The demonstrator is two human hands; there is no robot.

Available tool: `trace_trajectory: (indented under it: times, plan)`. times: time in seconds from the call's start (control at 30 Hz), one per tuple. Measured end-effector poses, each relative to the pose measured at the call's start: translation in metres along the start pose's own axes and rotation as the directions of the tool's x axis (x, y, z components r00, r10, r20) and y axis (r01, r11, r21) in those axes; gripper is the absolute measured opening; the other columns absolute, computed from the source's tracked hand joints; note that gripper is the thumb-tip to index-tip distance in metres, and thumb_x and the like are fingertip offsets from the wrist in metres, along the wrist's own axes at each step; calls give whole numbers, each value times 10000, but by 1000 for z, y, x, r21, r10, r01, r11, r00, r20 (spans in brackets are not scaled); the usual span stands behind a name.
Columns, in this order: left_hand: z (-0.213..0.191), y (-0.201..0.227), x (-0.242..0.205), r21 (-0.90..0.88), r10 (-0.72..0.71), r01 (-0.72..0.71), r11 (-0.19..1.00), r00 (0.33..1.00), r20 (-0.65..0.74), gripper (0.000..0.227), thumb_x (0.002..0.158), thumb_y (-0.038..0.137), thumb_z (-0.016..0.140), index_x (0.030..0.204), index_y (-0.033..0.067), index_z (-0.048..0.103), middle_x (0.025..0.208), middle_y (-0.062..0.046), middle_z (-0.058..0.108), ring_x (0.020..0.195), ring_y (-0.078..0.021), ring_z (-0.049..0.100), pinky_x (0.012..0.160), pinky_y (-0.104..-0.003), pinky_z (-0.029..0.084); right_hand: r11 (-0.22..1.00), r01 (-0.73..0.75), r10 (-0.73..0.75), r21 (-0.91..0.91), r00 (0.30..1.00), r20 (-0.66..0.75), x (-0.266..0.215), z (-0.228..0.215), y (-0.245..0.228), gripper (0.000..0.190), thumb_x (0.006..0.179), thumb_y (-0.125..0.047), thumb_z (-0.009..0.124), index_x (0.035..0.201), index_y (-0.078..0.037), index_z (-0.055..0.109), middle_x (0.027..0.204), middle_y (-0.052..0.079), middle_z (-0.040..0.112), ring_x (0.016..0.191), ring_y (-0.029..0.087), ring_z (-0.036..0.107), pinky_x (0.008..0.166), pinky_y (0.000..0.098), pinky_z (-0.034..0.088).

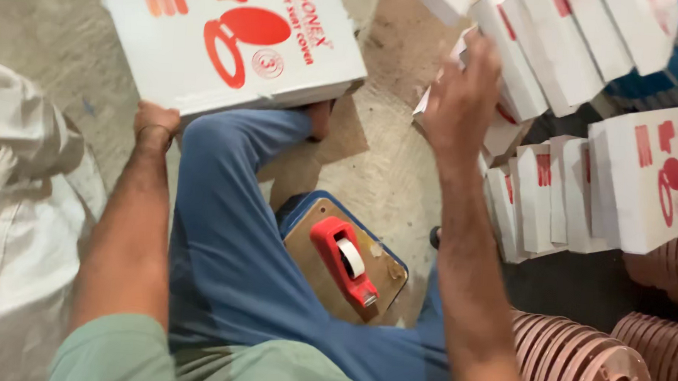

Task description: The person sits on the floor and repeatedly folds flat cardboard boxes into rectangular packages. They use a handheld tape dispenser to seal the boxes and then stack the finished packages on the floor.

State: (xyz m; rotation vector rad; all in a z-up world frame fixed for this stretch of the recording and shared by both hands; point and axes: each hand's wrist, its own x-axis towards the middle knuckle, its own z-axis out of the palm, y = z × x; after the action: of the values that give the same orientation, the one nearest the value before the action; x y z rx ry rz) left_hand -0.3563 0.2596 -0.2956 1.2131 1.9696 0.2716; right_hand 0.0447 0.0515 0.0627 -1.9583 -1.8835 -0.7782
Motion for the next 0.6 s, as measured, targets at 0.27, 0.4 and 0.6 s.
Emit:
trace_trajectory:
  times: [0.27,0.4,0.6]
  plan:
    - [19,37,26,-60,-225,223,973,974,-26,575,936,256,597,1438,28,434,1422,-261,539,1324,-430,539,1073,-486,480,854,-431,349,293,891,292,-169,19,-41,140,835,-102,795,967,-71,756,1227,189,649,1213,391,561,1053,475,446]
    - [0,68,-2,-193,-320,325,926,946,59,697,896,267,666,1478,38,359,1488,-239,443,1372,-385,479,1099,-436,465,750,-604,523,268,791,318,-238,5,-37,136,832,-107,792,958,-64,765,1186,158,680,1137,340,621,934,431,516]
    - [-6,78,-23,-125,-329,323,938,944,-27,698,926,253,651,1499,39,314,1497,-237,349,1384,-382,390,1067,-459,473,522,-787,725,328,612,316,-327,-13,-26,135,863,-120,779,978,-50,766,1189,131,688,1055,249,683,779,337,585]
